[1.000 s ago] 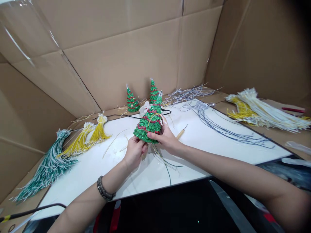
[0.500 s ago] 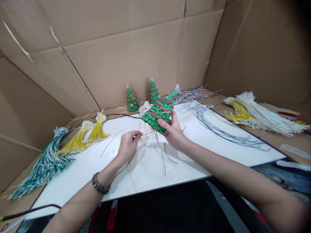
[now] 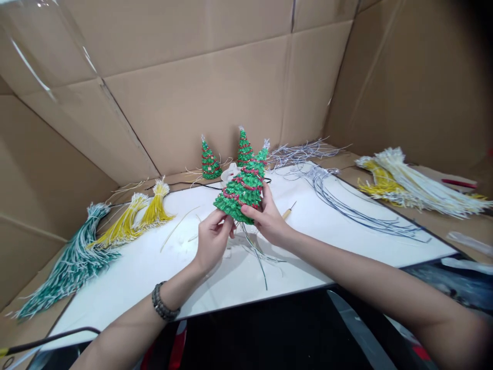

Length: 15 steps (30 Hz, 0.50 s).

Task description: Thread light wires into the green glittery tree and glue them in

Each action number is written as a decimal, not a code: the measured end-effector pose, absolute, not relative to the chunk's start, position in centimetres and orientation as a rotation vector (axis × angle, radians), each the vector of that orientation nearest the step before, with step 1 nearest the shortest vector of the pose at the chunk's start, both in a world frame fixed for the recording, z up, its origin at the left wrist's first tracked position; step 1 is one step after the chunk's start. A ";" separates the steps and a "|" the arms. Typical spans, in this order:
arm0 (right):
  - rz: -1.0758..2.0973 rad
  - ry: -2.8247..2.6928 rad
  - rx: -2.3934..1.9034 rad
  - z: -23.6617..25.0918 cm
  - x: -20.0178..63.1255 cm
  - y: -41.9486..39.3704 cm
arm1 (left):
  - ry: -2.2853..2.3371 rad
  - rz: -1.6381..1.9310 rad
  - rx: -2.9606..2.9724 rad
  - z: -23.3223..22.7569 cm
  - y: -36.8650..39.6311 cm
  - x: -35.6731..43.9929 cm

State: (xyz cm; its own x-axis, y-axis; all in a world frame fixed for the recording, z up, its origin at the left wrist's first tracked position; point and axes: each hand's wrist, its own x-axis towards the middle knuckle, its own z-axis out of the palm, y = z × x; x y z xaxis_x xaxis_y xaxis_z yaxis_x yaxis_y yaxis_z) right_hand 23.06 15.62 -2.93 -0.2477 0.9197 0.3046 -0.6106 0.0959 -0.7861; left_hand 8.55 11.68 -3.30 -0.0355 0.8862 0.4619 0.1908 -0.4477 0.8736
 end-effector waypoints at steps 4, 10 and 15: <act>1.491 -1.137 -0.430 -3.2 22.6 15.0 | 0.943 1.550 1.026 -3.3 11.7 10.0; 1.405 -1.334 -0.411 -3.1 22.5 14.7 | 0.921 1.429 0.731 -2.6 11.8 9.6; 1.399 -1.626 -0.284 -2.8 23.7 15.1 | 0.955 1.312 0.574 -2.8 12.1 8.4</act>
